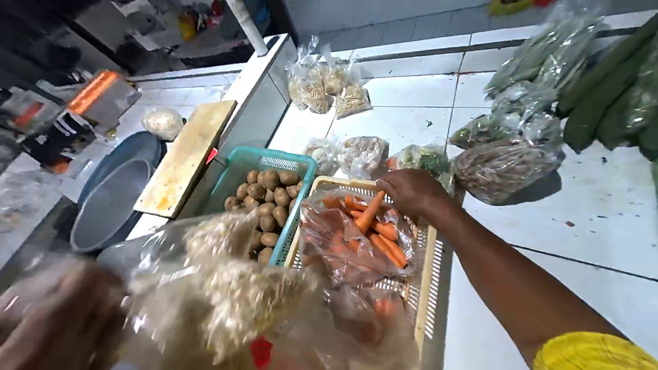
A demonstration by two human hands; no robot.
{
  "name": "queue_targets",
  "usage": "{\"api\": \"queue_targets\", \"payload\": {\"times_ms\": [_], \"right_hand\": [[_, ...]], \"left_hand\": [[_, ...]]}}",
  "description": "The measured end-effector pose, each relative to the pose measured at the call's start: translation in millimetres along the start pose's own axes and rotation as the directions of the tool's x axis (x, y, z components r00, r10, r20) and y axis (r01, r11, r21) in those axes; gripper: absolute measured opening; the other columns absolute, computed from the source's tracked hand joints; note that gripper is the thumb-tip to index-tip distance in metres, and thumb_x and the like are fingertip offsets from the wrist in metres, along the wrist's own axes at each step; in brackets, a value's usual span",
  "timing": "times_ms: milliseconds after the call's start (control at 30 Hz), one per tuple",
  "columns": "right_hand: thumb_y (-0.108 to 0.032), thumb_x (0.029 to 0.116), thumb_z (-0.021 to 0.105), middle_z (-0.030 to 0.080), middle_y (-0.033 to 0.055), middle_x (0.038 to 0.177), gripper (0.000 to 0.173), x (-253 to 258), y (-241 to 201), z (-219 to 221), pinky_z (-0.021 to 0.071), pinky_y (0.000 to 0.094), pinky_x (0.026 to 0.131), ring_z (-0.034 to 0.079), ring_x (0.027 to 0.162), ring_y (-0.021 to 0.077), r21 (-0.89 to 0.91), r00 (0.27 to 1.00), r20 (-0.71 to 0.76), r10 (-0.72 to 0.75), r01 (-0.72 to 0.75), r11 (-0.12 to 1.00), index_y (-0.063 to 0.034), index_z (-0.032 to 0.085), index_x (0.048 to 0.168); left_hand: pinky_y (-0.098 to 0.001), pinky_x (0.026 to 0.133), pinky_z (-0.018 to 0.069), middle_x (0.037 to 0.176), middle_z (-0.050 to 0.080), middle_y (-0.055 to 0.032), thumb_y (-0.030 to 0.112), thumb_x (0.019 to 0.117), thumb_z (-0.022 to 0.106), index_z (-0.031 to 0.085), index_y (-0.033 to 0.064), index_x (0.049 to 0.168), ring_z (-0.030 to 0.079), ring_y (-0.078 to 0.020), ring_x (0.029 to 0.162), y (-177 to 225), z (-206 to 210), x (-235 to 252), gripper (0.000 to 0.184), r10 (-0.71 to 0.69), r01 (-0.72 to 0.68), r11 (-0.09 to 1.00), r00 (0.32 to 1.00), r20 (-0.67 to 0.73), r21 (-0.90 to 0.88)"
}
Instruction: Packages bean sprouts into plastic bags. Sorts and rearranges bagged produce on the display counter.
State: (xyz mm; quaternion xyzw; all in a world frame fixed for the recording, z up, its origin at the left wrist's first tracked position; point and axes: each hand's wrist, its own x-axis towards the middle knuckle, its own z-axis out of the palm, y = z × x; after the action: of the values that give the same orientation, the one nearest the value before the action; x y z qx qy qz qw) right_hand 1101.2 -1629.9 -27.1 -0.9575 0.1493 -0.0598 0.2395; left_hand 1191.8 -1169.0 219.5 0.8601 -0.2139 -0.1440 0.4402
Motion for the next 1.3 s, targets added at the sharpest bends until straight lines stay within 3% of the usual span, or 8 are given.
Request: {"api": "queue_targets", "payload": {"times_ms": [200,333,433,667,800,933,1067,1300], "right_hand": [[-0.043,0.1043,0.053,0.072,0.0044,0.090,0.031,-1,-3,-4,0.0571,0.0570,0.073,0.071,0.087,0.0271,0.037,0.998,0.023,0.064,-0.065,0.997,-0.0204,0.072,0.096],[-0.045,0.1056,0.050,0.072,0.0033,0.093,0.036,-2,0,-2,0.0580,0.0540,0.078,0.071,0.091,0.0249,0.038,1.000,-0.015,0.019,-0.018,0.999,-0.0193,0.073,0.097],[-0.045,0.1060,0.049,0.071,0.0025,0.092,0.036,-1,2,0,0.0582,0.0524,0.077,0.071,0.090,0.0241,0.028,1.000,-0.030,0.000,0.001,1.000,-0.0193,0.072,0.097],[-0.027,0.1065,0.053,0.071,0.0079,0.112,0.024,10,1,-4,0.0585,0.0522,0.088,0.070,0.102,0.0264,0.111,0.997,-0.072,-0.017,0.025,0.993,-0.0159,0.072,0.116],[-0.005,0.0901,0.068,0.055,0.0138,0.143,0.048,51,3,-12,0.0519,0.0607,0.094,0.053,0.128,0.0405,-0.090,0.980,-0.081,-0.181,0.174,0.981,-0.0329,0.068,0.129],[-0.020,0.0892,0.076,0.029,0.0107,0.168,0.046,97,8,3,0.0348,0.0658,0.113,0.029,0.151,0.0422,-0.230,0.915,0.064,-0.398,0.402,0.886,-0.0430,0.069,0.128],[-0.024,0.0955,0.066,0.040,0.0074,0.163,0.024,119,16,21,0.0330,0.0640,0.116,0.034,0.151,0.0369,-0.140,0.909,0.063,-0.413,0.418,0.898,-0.0303,0.077,0.117],[-0.032,0.1117,0.032,0.074,0.0091,0.111,0.042,117,50,-30,0.0572,0.0434,0.092,0.071,0.102,0.0179,0.689,0.849,-0.385,0.363,0.002,0.725,-0.0043,0.063,0.116]], "left_hand": [[-0.0241,0.044,0.0502,0.062,0.054,0.0087,0.042,0.1073,0.050,0.060,0.0198,0.083,0.051,-0.0052,0.047,88,105,160,0.034,0.088,-0.089,0.996,0.982,-0.166,-0.003],[-0.0376,0.060,0.0609,0.073,0.054,0.0048,0.045,0.1079,0.048,0.054,0.0161,0.097,0.061,-0.0119,0.060,103,144,259,0.032,0.046,-0.077,0.991,0.962,-0.271,-0.106],[-0.0506,0.070,0.0652,0.103,0.065,-0.0119,0.036,0.1081,0.051,0.047,0.0096,0.134,0.073,-0.0280,0.082,94,166,312,0.038,0.101,-0.185,0.949,0.944,-0.313,-0.253],[-0.0591,0.103,0.0498,0.129,0.063,-0.0212,0.027,0.1029,0.060,0.065,0.0050,0.129,0.062,-0.0372,0.120,3,233,285,0.035,0.220,-0.325,0.727,0.945,0.243,0.605],[-0.0658,0.101,0.0473,0.140,0.059,-0.0139,0.015,0.0957,0.063,0.068,0.0212,0.129,0.044,-0.0423,0.140,-64,256,278,0.034,0.295,-0.506,0.527,0.863,0.411,0.683],[-0.0664,0.100,0.0475,0.144,0.056,-0.0113,0.018,0.0969,0.062,0.071,0.0256,0.125,0.037,-0.0428,0.145,-68,261,277,0.031,0.263,-0.483,0.510,0.876,0.405,0.712],[-0.0595,0.108,0.0459,0.144,0.057,-0.0095,0.021,0.0962,0.063,0.074,0.0201,0.119,0.035,-0.0400,0.147,-73,263,279,0.025,0.285,-0.475,0.519,0.880,0.380,0.711],[-0.0555,0.110,0.0461,0.143,0.057,-0.0187,0.032,0.0959,0.068,0.066,0.0064,0.129,0.053,-0.0363,0.134,-59,263,264,0.042,0.421,-0.454,0.658,0.883,0.207,0.601]]}}
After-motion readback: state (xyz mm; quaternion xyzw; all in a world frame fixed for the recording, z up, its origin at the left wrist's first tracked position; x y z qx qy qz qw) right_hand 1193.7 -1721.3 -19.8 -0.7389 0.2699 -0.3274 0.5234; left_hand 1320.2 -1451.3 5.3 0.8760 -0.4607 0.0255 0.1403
